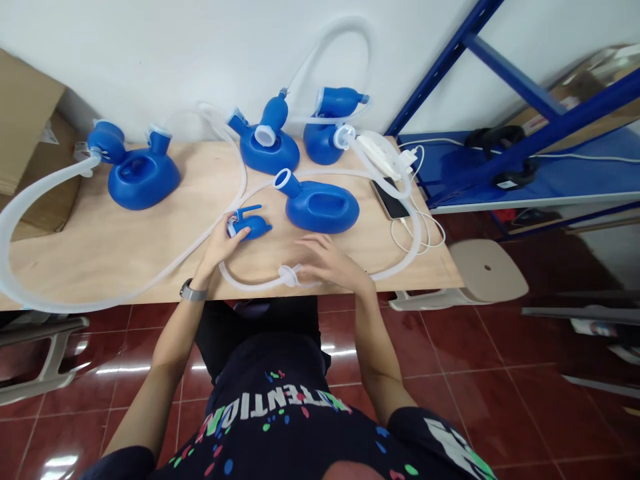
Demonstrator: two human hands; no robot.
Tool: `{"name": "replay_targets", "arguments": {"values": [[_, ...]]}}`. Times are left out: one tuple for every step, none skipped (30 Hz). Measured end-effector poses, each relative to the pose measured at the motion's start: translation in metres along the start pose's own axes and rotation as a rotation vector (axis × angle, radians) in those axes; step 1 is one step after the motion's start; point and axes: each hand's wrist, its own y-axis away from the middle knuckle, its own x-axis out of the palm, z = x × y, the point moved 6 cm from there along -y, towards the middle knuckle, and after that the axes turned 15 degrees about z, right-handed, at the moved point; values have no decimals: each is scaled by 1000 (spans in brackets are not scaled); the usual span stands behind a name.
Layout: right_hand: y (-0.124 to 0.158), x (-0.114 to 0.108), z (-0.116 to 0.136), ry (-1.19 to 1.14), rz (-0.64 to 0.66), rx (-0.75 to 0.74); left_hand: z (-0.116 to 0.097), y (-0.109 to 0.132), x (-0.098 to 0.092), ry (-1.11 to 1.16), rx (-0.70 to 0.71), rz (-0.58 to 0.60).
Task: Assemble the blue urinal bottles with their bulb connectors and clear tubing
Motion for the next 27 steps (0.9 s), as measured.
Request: {"name": "replay_targets", "arguments": {"values": [[12, 7, -8, 15, 44, 24, 4, -6, 5, 12, 11, 12], [22, 15, -15, 27, 79, 39, 6, -11, 11, 12, 22, 25], [27, 25, -19, 39, 103, 42, 5, -16, 18, -3, 24, 36], [30, 33, -22, 52, 108, 39, 1, -19, 24, -28, 15, 44], [29, 41, -22, 66, 97, 30, -5, -20, 29, -59, -1, 49], [26, 47, -22, 80, 73, 18, -13, -19, 31, -96, -11, 45], [21, 51, -21, 90, 37, 6, -25, -16, 32, -142, -4, 40], [15, 52, -21, 93, -5, -2, -38, -9, 31, -194, 25, 40], [10, 52, -20, 84, -48, -7, -53, 0, 30, -251, 75, 49], [4, 49, -20, 62, -92, -5, -68, 12, 30, -314, 144, 87], [-2, 46, -20, 30, -135, 1, -82, 26, 33, -368, 218, 157], [-7, 43, -18, -8, -178, 8, -91, 42, 38, -405, 276, 243], [-12, 39, -15, -49, -217, 10, -98, 57, 44, -430, 310, 327], [-17, 35, -10, -88, -250, 4, -101, 70, 49, -446, 325, 378], [-22, 32, -2, -124, -274, -9, -102, 80, 52, -466, 310, 381], [-27, 28, 8, -156, -288, -28, -102, 86, 53, -482, 279, 356], [-31, 23, 18, -184, -292, -53, -102, 89, 51, -496, 238, 300], [-34, 17, 29, -205, -291, -81, -102, 89, 45, -504, 197, 229], [-37, 9, 38, -213, -292, -110, -104, 87, 37, -504, 170, 160], [-37, -3, 44, -203, -307, -136, -108, 83, 25, -497, 165, 101], [-36, -17, 47, -174, -339, -154, -113, 78, 12, -488, 178, 58], [-34, -33, 44, -128, -387, -156, -119, 71, -3, -479, 202, 30], [-31, -51, 35, -70, -449, -134, -125, 62, -19, -473, 230, 18], [-29, -68, 22, -8, -507, -94, -129, 50, -35, -470, 244, 13], [-27, -84, 4, 50, -542, -37, -131, 37, -50, -470, 242, 0], [-28, -97, -16, 107, -562, 30, -131, 22, -65, -469, 239, -23], [-29, -107, -37, 154, -570, 90, -130, 5, -79, -463, 240, -74]]}}
